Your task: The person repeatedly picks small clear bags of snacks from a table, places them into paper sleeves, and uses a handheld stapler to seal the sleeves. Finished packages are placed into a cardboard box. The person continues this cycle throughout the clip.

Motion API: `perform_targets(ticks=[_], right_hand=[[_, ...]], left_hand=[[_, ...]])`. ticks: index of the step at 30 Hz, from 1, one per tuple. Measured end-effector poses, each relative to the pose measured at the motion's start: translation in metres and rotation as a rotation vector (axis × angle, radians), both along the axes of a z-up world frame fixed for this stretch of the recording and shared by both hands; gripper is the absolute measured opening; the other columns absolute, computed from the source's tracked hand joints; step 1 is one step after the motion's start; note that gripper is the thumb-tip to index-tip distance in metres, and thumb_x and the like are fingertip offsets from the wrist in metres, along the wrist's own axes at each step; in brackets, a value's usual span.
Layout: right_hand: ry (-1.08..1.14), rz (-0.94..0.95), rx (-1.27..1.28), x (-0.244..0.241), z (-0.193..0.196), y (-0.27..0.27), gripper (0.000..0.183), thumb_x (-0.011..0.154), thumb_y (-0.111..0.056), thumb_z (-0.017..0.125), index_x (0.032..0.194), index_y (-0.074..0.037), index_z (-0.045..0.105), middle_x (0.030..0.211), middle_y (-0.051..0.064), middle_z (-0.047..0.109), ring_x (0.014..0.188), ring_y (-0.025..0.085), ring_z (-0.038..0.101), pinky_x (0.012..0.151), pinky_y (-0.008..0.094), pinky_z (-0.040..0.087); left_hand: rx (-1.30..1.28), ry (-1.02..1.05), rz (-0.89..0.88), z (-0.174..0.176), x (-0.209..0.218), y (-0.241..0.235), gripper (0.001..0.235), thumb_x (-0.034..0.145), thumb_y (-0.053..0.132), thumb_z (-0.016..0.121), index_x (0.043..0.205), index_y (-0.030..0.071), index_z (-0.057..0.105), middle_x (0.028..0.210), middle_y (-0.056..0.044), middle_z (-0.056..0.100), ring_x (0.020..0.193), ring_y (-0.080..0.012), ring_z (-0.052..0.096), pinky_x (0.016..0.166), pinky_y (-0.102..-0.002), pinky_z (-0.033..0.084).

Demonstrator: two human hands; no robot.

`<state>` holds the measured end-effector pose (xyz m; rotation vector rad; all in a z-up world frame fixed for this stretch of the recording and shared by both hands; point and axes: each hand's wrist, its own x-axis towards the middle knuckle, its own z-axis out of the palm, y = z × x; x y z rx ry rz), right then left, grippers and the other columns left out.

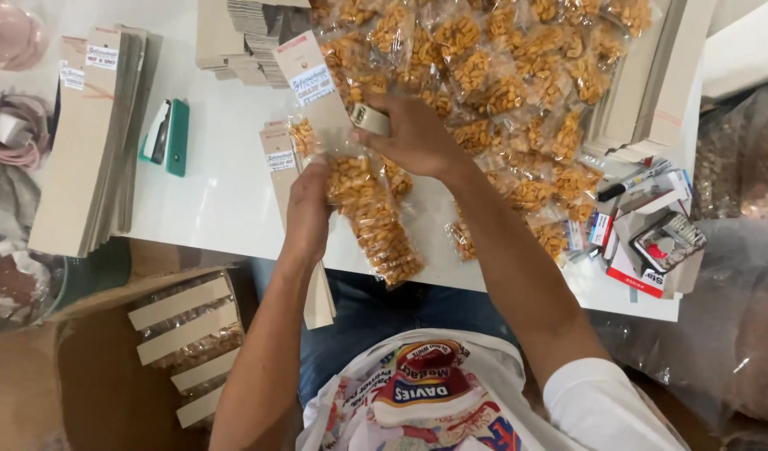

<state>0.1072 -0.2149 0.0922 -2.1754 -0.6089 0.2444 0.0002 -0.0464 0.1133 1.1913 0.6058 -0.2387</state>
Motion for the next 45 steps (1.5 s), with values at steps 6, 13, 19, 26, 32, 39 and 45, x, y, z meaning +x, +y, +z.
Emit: perform_targets(ticks=[6, 13, 19, 26, 32, 39, 45], right_hand=[[-0.066, -0.245, 0.124, -0.009, 0.018, 0.042, 0.025, 0.096, -0.039, 0.072, 0.102, -0.016, 0.069, 0.073, -0.005, 0.067, 0.051, 0.006, 0.057, 0.040, 0.022, 0.045], [0.345, -0.466, 0.821, -0.015, 0.023, 0.068, 0.068, 0.080, -0.076, 0.045, 0.103, -0.013, 0.062, 0.080, 0.005, 0.066, 0.068, 0.018, 0.066, 0.060, 0.029, 0.056], [0.220, -0.422, 0.550, 0.010, -0.006, 0.033, 0.061, 0.087, -0.069, 0.046, 0.104, -0.013, 0.063, 0.074, 0.002, 0.066, 0.054, 0.012, 0.065, 0.046, 0.023, 0.053], [0.400, -0.591, -0.138, 0.043, -0.018, -0.057, 0.019, 0.099, -0.029, 0.067, 0.107, -0.012, 0.070, 0.079, 0.000, 0.067, 0.064, 0.013, 0.063, 0.058, 0.030, 0.049], [0.524, -0.274, 0.471, -0.007, 0.020, -0.015, 0.022, 0.091, -0.028, 0.074, 0.105, -0.011, 0.067, 0.094, 0.002, 0.064, 0.085, 0.015, 0.065, 0.077, 0.028, 0.060], [0.422, -0.188, 0.482, -0.002, -0.034, 0.021, 0.025, 0.085, -0.023, 0.081, 0.085, -0.001, 0.068, 0.075, 0.006, 0.064, 0.069, 0.016, 0.063, 0.062, 0.030, 0.048], [0.265, -0.214, 0.447, -0.015, 0.017, 0.031, 0.029, 0.091, -0.027, 0.074, 0.093, 0.001, 0.066, 0.080, 0.010, 0.063, 0.070, 0.020, 0.061, 0.064, 0.038, 0.050]], left_hand=[[0.305, -0.504, -0.113, -0.040, 0.000, 0.011, 0.041, 0.108, 0.037, 0.049, 0.071, 0.023, 0.038, 0.066, 0.010, 0.029, 0.064, -0.0062, 0.025, 0.061, -0.027, 0.021], [0.421, -0.605, -0.253, -0.042, -0.005, 0.009, 0.039, 0.109, 0.035, 0.050, 0.076, 0.016, 0.048, 0.072, 0.007, 0.038, 0.071, -0.0079, 0.032, 0.065, -0.026, 0.026], [0.519, -0.542, -0.205, -0.052, 0.000, 0.005, 0.029, 0.106, 0.038, 0.053, 0.094, 0.012, 0.055, 0.072, 0.007, 0.037, 0.071, -0.0083, 0.034, 0.065, -0.027, 0.029], [-0.057, -0.113, 0.110, -0.058, 0.018, 0.022, 0.060, 0.096, 0.026, 0.061, 0.150, 0.003, 0.049, 0.127, -0.005, 0.064, 0.113, -0.0161, 0.060, 0.094, -0.029, 0.050], [-0.143, -0.106, 0.113, -0.050, 0.023, 0.018, 0.035, 0.101, 0.040, 0.052, 0.117, 0.013, 0.066, 0.092, -0.002, 0.066, 0.068, -0.0099, 0.052, 0.055, -0.024, 0.035], [0.041, -0.167, -0.003, 0.007, 0.008, 0.003, 0.084, 0.099, 0.058, 0.050, 0.154, -0.003, 0.038, 0.156, -0.030, 0.036, 0.148, -0.0478, 0.032, 0.115, -0.066, 0.028], [0.320, -0.520, 0.075, -0.059, 0.019, 0.012, 0.031, 0.109, 0.033, 0.055, 0.090, 0.014, 0.069, 0.066, 0.009, 0.048, 0.067, -0.0032, 0.045, 0.066, -0.021, 0.041]])
